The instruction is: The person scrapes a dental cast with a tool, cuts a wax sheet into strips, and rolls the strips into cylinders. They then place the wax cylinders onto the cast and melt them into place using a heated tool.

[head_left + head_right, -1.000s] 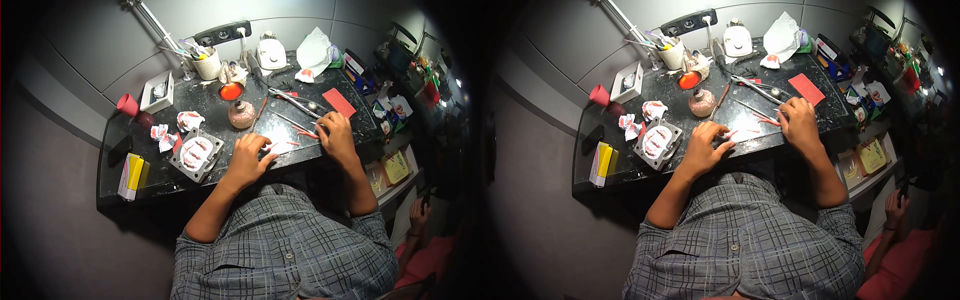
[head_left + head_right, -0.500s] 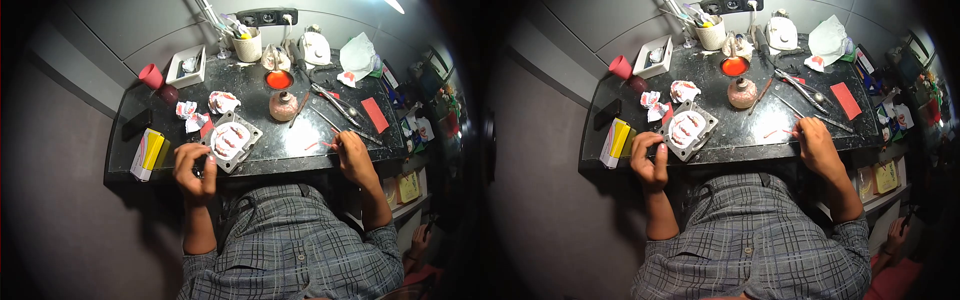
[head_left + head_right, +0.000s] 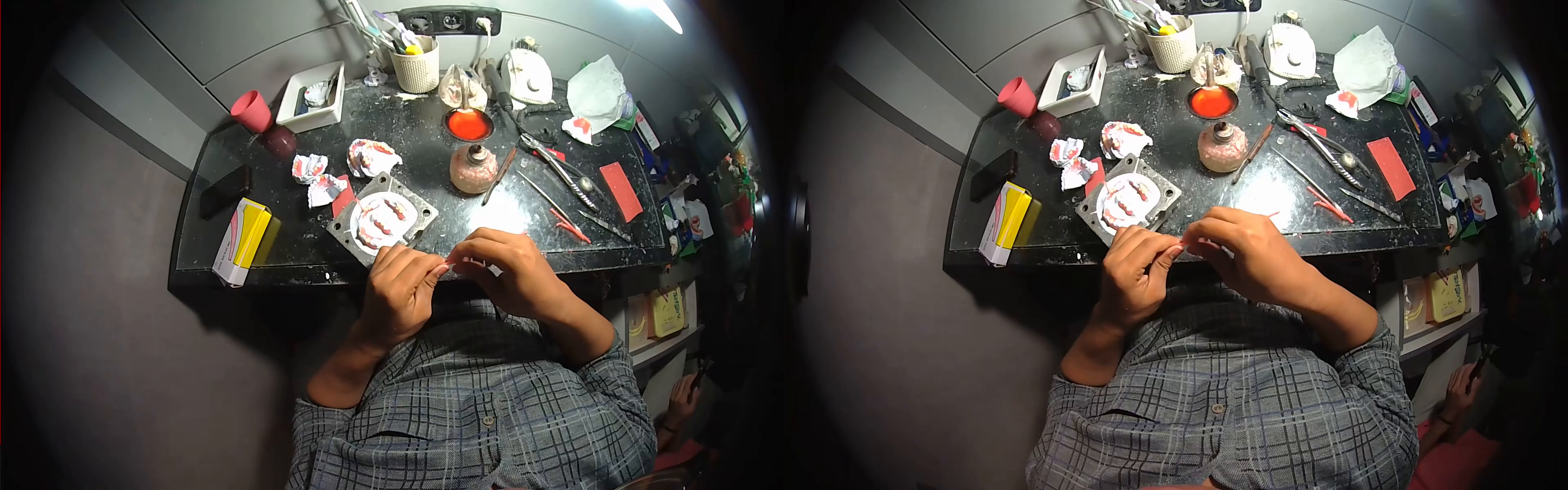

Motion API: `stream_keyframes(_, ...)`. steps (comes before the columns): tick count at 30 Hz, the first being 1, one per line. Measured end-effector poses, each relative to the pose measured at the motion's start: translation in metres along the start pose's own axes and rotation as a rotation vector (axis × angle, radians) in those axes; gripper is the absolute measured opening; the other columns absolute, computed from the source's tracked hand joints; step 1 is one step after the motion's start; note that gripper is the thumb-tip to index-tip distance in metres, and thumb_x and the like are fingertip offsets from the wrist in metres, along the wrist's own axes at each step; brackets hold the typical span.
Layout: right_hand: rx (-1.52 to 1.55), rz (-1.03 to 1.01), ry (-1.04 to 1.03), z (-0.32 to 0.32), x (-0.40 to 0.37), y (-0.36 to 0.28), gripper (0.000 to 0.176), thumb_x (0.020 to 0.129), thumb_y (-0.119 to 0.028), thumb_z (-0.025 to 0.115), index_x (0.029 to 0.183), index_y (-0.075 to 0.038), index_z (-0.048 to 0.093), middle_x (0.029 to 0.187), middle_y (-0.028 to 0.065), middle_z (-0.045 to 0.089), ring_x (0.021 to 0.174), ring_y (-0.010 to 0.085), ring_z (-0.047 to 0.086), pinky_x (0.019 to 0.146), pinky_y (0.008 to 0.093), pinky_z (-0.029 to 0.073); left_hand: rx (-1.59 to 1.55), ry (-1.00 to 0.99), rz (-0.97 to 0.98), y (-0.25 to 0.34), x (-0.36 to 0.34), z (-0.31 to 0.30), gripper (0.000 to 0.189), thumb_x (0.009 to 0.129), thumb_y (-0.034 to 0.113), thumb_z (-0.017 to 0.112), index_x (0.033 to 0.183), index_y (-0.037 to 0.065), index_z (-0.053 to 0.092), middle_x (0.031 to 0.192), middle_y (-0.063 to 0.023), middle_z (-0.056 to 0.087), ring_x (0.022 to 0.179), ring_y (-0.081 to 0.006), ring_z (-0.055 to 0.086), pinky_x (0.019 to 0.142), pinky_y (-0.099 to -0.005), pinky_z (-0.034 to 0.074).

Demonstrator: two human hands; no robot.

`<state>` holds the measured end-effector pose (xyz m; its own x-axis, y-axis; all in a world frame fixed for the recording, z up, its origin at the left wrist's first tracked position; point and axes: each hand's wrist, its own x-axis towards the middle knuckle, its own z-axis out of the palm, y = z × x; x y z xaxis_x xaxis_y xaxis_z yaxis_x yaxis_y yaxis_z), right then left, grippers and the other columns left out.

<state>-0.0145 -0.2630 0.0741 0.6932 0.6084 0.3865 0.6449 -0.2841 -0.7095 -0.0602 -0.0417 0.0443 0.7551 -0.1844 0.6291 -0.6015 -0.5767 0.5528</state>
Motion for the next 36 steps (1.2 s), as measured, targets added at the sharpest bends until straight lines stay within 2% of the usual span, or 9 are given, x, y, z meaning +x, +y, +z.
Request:
stream_keyframes(6,-0.19,-0.229,0.113,0.017,0.008,0.015,0.021,0.087,0.001,0.078,0.107,-0.003,0.076,0.097,0.0101,0.073,0.088,0.0288,0.074,0.076,0.0416,0.059,-0.113,-0.002,-0.131,-0.008,-0.004,-0.015,0.006,0.097,0.004,0.081,0.095,-0.001,0.078,0.087,-0.0113,0.075,0.079,-0.0268,0.07,0.077,-0.0373,0.054)
stream_keyframes(9,-0.209,-0.251,0.143,0.022,0.013,0.016,0.023,0.085,0.002,0.076,0.107,-0.003,0.076,0.097,0.0098,0.073,0.088,0.0283,0.073,0.077,0.0411,0.058,-0.074,0.015,-0.166,-0.007,-0.006,-0.025,0.005,0.098,0.005,0.079,0.096,0.001,0.077,0.088,-0.0125,0.075,0.082,-0.0321,0.07,0.079,-0.0401,0.054)
stream_keyframes(14,-0.271,-0.235,0.183,0.025,0.024,0.02,0.024,0.084,0.003,0.075,0.107,-0.002,0.075,0.099,0.0107,0.073,0.089,0.0296,0.072,0.077,0.0417,0.058,0.063,0.167,-0.131,-0.027,-0.009,-0.047,0.006,0.098,-0.002,0.076,0.092,-0.003,0.076,0.087,-0.0119,0.075,0.083,-0.0264,0.069,0.079,-0.0364,0.054)
stream_keyframes(15,-0.285,-0.221,0.192,0.028,0.025,0.022,0.023,0.085,0.003,0.075,0.107,-0.002,0.074,0.099,0.0108,0.073,0.089,0.03,0.072,0.077,0.0419,0.058,0.113,0.155,-0.089,-0.038,-0.01,-0.053,0.004,0.096,0.002,0.077,0.096,-0.002,0.076,0.093,-0.0129,0.076,0.09,-0.0293,0.069,0.086,-0.039,0.055)
stream_keyframes(17,-0.301,-0.212,0.186,0.037,0.027,0.024,0.021,0.085,0.001,0.074,0.106,-0.002,0.074,0.098,0.0108,0.072,0.089,0.0302,0.071,0.078,0.0423,0.058,0.178,0.145,-0.007,-0.057,-0.007,-0.058,0.023,0.093,0.015,0.082,0.108,-0.001,0.076,0.109,-0.0146,0.077,0.107,-0.0338,0.068,0.099,-0.0442,0.052)
stream_keyframes(21,-0.36,-0.195,0.164,0.059,0.037,0.032,0.018,0.088,-0.004,0.073,0.105,-0.002,0.073,0.095,0.0112,0.069,0.09,0.0306,0.069,0.081,0.0431,0.058,0.264,0.059,0.071,-0.076,-0.009,-0.06,0.045,0.089,0.033,0.085,0.12,0.002,0.074,0.124,-0.0153,0.075,0.124,-0.0378,0.064,0.114,-0.0501,0.044)
stream_keyframes(24,-0.376,-0.215,0.127,0.062,0.044,0.03,0.018,0.088,-0.007,0.072,0.105,-0.001,0.073,0.095,0.0123,0.068,0.091,0.031,0.069,0.083,0.0435,0.057,0.255,0.022,0.053,-0.08,-0.014,-0.053,0.056,0.086,0.045,0.083,0.127,0.008,0.072,0.129,-0.0084,0.076,0.135,-0.035,0.06,0.127,-0.0579,0.025)
stream_keyframes(27,-0.439,-0.245,0.096,0.063,0.049,0.028,0.017,0.088,-0.009,0.071,0.102,0.0,0.072,0.095,0.0134,0.068,0.092,0.0316,0.07,0.085,0.044,0.057,0.31,-0.01,0.063,-0.08,-0.016,-0.052,0.058,0.084,0.046,0.085,0.128,0.011,0.073,0.129,-0.0048,0.076,0.137,-0.0319,0.059,0.129,-0.0586,0.021)
stream_keyframes(36,-0.504,-0.262,0.025,0.06,0.054,0.023,0.018,0.088,-0.013,0.069,0.102,-0.001,0.072,0.097,0.0133,0.068,0.094,0.0302,0.069,0.086,0.0431,0.058,0.401,-0.071,0.089,-0.07,-0.015,-0.052,0.063,0.079,0.049,0.091,0.126,0.012,0.073,0.125,-0.001,0.077,0.135,-0.0317,0.062,0.129,-0.0585,0.023)
